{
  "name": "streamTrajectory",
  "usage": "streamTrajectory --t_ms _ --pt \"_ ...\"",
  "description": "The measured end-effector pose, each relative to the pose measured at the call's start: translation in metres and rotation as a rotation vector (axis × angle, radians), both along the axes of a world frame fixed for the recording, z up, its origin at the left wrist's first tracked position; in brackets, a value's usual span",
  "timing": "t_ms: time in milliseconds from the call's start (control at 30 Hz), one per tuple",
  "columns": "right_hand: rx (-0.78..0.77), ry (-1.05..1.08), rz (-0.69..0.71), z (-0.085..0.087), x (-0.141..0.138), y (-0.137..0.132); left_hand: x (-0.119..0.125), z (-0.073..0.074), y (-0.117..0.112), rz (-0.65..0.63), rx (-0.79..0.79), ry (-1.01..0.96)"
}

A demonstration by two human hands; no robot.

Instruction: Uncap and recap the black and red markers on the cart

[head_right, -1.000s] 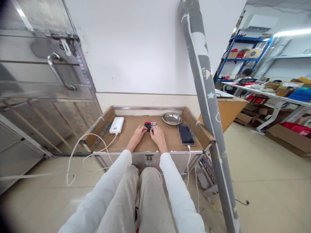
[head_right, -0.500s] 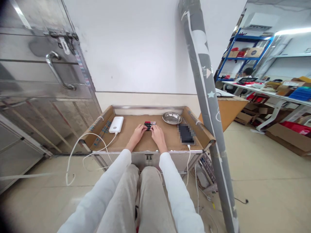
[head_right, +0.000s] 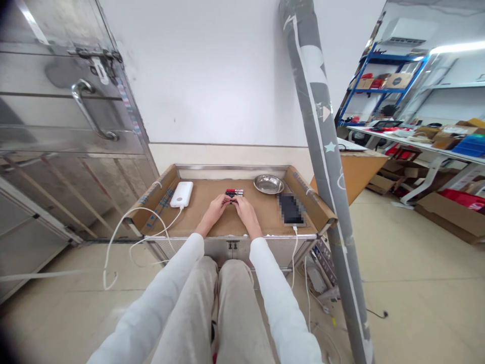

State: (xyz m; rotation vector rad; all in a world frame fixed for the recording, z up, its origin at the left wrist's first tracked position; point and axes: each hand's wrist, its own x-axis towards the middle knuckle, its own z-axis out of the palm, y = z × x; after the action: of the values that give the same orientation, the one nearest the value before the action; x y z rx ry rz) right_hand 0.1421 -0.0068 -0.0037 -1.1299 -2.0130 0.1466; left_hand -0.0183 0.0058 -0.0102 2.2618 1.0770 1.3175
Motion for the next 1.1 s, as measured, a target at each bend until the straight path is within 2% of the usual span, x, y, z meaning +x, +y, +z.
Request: streamTrajectory --t_ms 100,167,300,433,600,767,900,1100 --pt "-0.002 0.011 0.012 -0.001 0.0 0.001 0.001 -0.001 0.0 -0.045 -0.048 -0.013" --pt "0.009 0.014 -0.012 -0.002 0.001 0.002 0.002 0.0 -0.001 -0.011 -0.041 0.016" --pt "0.044 0.045 -0.115 -0.004 0.004 0.001 0.001 0.006 -0.007 0.095 0.005 0.198" --pt "0.056 0.082 -0.166 -0.005 0.007 0.001 0.001 0.015 -0.014 0.099 0.001 0.369" --pt "0.022 0.101 -0.194 -0.006 0.009 0.002 0.001 0.021 -0.021 0.131 -0.017 0.448" --pt "-0.004 0.155 -0.22 -0.005 0.011 0.003 0.001 0.019 -0.019 0.146 -0.013 0.458" --pt "-0.001 0.196 -0.244 -0.005 0.012 0.003 0.001 0.019 -0.018 0.21 0.022 0.405" --pt "0.054 0.111 -0.273 -0.002 0.01 -0.003 0.002 0.017 -0.017 0.24 0.098 0.346"
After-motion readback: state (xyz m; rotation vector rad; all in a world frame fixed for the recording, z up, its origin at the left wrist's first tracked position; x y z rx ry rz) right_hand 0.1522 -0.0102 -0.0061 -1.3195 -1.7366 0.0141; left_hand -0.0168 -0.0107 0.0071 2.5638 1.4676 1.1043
